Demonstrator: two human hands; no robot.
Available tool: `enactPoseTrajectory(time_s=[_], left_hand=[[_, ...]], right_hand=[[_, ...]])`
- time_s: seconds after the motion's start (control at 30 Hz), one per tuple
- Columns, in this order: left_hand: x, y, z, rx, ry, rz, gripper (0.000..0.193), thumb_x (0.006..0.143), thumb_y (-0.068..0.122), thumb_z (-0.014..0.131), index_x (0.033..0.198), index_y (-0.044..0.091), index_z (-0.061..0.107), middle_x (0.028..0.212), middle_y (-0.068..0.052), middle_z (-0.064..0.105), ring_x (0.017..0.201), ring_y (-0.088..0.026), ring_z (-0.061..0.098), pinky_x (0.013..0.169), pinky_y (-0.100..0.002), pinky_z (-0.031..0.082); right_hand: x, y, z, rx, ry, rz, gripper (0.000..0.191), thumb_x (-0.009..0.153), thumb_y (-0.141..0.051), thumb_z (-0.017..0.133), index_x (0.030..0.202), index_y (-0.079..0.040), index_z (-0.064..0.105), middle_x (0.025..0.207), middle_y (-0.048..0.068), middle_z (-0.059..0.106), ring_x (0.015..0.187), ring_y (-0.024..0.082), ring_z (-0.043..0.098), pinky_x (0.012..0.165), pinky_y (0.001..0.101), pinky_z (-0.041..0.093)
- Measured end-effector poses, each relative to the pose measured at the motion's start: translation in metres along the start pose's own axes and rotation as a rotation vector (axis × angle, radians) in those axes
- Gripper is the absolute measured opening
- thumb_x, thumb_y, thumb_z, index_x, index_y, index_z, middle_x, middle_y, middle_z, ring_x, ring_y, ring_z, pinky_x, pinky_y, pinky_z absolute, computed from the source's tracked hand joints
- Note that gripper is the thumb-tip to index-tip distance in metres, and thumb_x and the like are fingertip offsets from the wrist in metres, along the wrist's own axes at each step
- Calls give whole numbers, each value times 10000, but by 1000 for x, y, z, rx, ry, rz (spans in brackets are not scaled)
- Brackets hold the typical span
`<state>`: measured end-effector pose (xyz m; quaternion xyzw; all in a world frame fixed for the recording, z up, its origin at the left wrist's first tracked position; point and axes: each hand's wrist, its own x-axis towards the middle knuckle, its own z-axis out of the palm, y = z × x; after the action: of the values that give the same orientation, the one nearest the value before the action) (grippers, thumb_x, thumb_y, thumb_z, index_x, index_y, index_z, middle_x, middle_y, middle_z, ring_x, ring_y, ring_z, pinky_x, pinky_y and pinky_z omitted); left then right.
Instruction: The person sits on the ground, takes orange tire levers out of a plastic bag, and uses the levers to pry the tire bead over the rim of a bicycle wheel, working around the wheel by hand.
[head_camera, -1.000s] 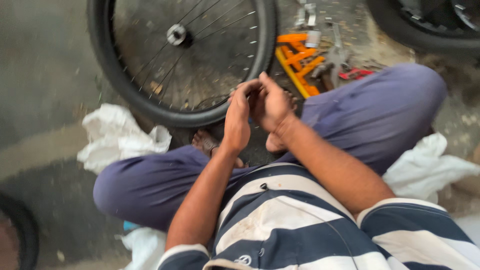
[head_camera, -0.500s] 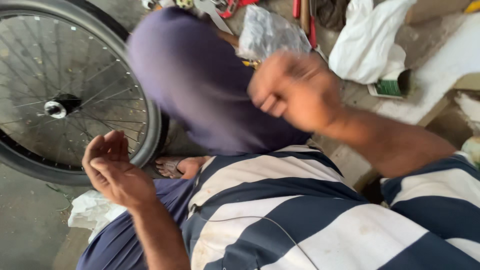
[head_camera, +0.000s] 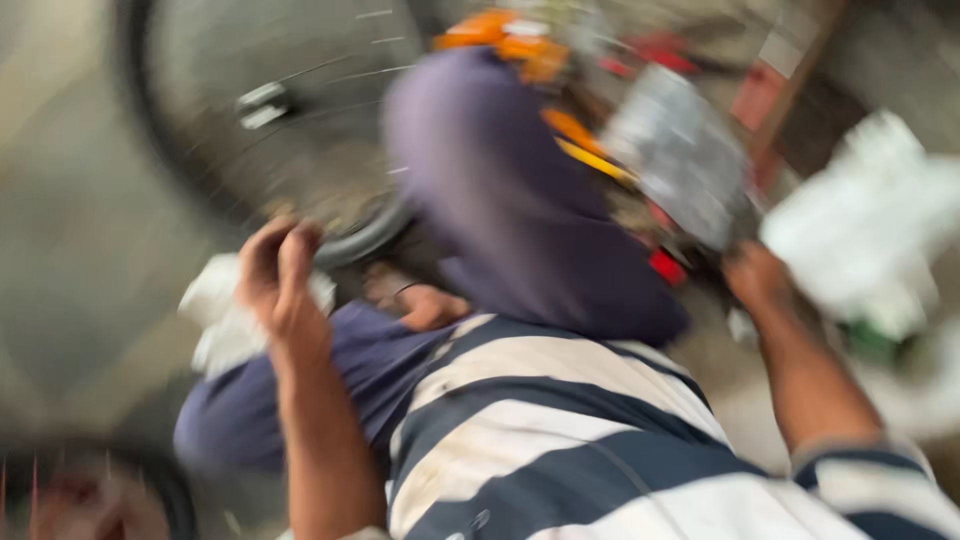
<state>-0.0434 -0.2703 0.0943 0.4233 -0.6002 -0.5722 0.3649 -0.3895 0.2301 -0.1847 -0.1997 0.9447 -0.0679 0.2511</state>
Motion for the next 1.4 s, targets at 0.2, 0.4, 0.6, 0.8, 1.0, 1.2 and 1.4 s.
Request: enactPoseTrajectory(time_s=[0.2, 0.4, 0.6, 0.8, 1.0, 1.2, 1.4], left_hand=[[44, 31, -40, -452, 419, 113, 219, 1068, 207, 680, 1143, 2, 668, 951, -78, 682, 848, -154, 640, 739, -271, 490], [104, -8, -31, -489, 419, 332, 229, 1072, 264, 675, 1022, 40, 684, 862, -46, 697, 767, -126, 601, 700, -287, 457], [83, -132, 34, 439, 238, -17, 321, 948, 334, 741, 1100, 57, 688, 958, -78, 711, 912, -236, 677, 831, -380, 545], [25, -227, 54, 1156, -216, 109, 885, 598, 315, 856, 1382, 50, 539, 1358, -198, 542, 1290, -414, 478, 1011, -534, 430], [33, -263, 35, 1203, -178, -16, 532, 955, 140, 583, 1480, 90, 514, 1376, -177, 548, 1345, -396, 481, 1103, -529, 408], [32, -276, 20, 1247, -91, 48, 578, 881, 113, 537, 1457, 151, 525, 1347, -144, 572, 1268, -389, 513, 1074, -560, 382], [32, -288, 15, 1248, -186, -71, 563, 914, 110, 532, 1469, 199, 521, 1297, -78, 588, 1234, -311, 534, 1106, -656, 328]], right_hand=[[32, -58, -29, -444, -273, 61, 408, 812, -288, 740, 1187, -127, 752, 1214, 208, 738, 1113, 435, 697, 911, 525, 562], [64, -94, -58, -519, -81, -93, 335, 874, -323, 718, 1138, -124, 777, 1135, 181, 760, 1060, 390, 716, 887, 500, 569], [127, -170, -46, -322, -25, -305, 311, 894, -301, 715, 1145, -122, 760, 1115, 168, 748, 1031, 367, 706, 864, 479, 561], [196, -289, -10, -340, -137, -415, 287, 914, -279, 712, 1151, -120, 743, 1095, 155, 736, 1002, 343, 696, 841, 458, 553], [234, -406, 14, -449, -240, -517, 264, 934, -258, 708, 1157, -118, 727, 1074, 142, 724, 974, 320, 685, 817, 437, 546], [250, -448, 23, -531, -304, -560, 241, 954, -236, 705, 1164, -116, 710, 1054, 129, 712, 945, 296, 675, 794, 416, 538], [265, -440, 29, -548, -298, -551, 220, 974, -215, 702, 1170, -114, 693, 1033, 117, 700, 916, 272, 664, 770, 394, 530]])
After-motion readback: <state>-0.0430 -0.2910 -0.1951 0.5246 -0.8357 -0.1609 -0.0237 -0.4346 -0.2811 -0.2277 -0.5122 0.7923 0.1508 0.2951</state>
